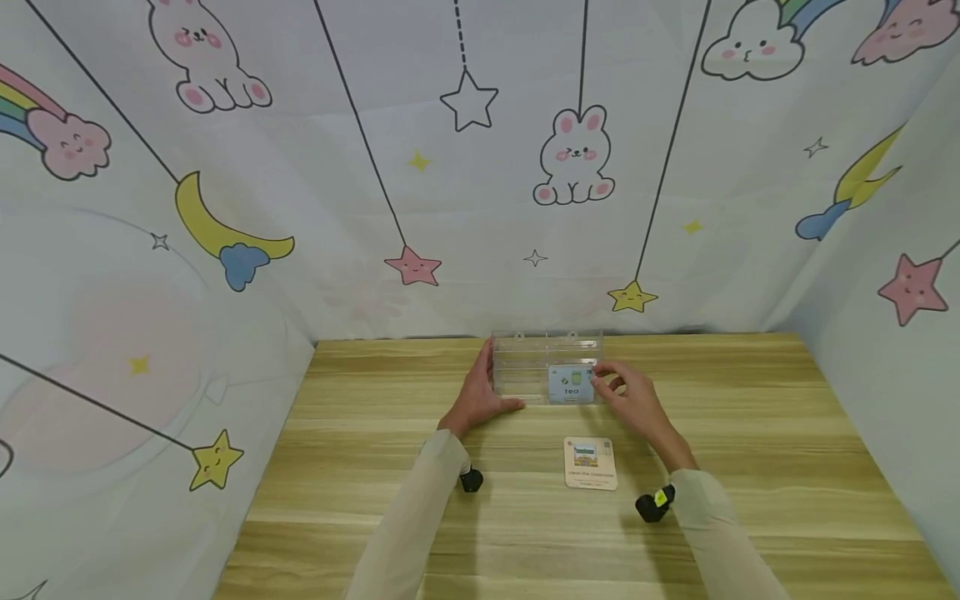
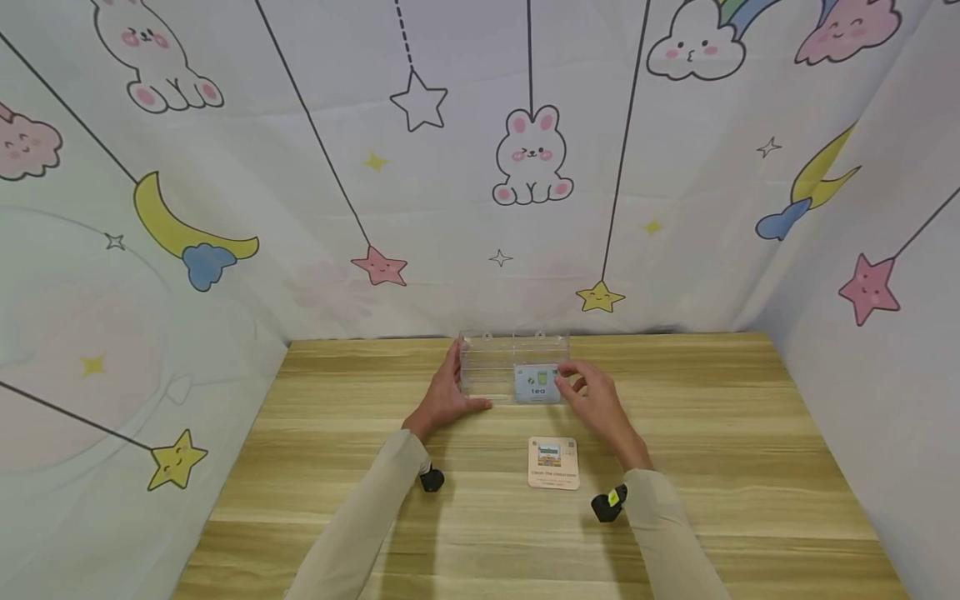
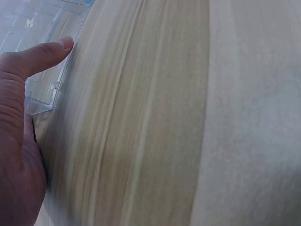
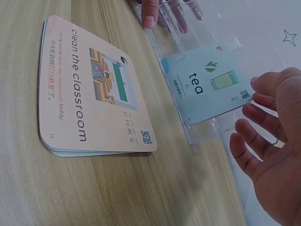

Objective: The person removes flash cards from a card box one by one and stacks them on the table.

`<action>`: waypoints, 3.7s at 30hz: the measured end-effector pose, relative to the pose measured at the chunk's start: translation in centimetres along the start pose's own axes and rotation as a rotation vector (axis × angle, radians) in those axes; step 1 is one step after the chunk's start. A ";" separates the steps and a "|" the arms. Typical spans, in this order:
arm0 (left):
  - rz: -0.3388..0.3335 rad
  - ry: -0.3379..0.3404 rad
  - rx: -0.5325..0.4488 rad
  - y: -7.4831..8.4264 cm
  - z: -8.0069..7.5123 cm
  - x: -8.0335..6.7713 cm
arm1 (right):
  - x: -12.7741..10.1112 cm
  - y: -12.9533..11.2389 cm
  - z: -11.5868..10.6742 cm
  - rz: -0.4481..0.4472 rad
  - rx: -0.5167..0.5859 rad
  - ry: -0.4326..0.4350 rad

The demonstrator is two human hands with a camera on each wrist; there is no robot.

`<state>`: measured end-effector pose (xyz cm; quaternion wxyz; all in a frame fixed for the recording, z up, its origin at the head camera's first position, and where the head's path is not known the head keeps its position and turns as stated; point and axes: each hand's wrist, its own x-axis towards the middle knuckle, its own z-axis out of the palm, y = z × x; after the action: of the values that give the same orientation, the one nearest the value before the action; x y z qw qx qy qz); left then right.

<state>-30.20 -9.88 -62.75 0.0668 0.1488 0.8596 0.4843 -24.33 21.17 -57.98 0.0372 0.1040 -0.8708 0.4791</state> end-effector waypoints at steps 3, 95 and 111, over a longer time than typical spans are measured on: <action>-0.003 0.003 0.002 0.1 0.0 -0.1 | 0.0 0.0 0.0 0.000 0.007 0.005; 0.038 0.021 -0.040 0.1 0.1 -0.3 | -4.8 -2.3 -1.4 -0.006 -0.011 -0.057; 0.044 0.024 -0.051 0.2 -0.1 -0.3 | -7.7 -0.8 0.4 0.074 0.049 -0.060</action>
<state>-29.85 -9.93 -62.56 0.0496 0.1602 0.8443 0.5090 -16.68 21.57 -58.77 -0.0093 0.0870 -0.8628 0.4980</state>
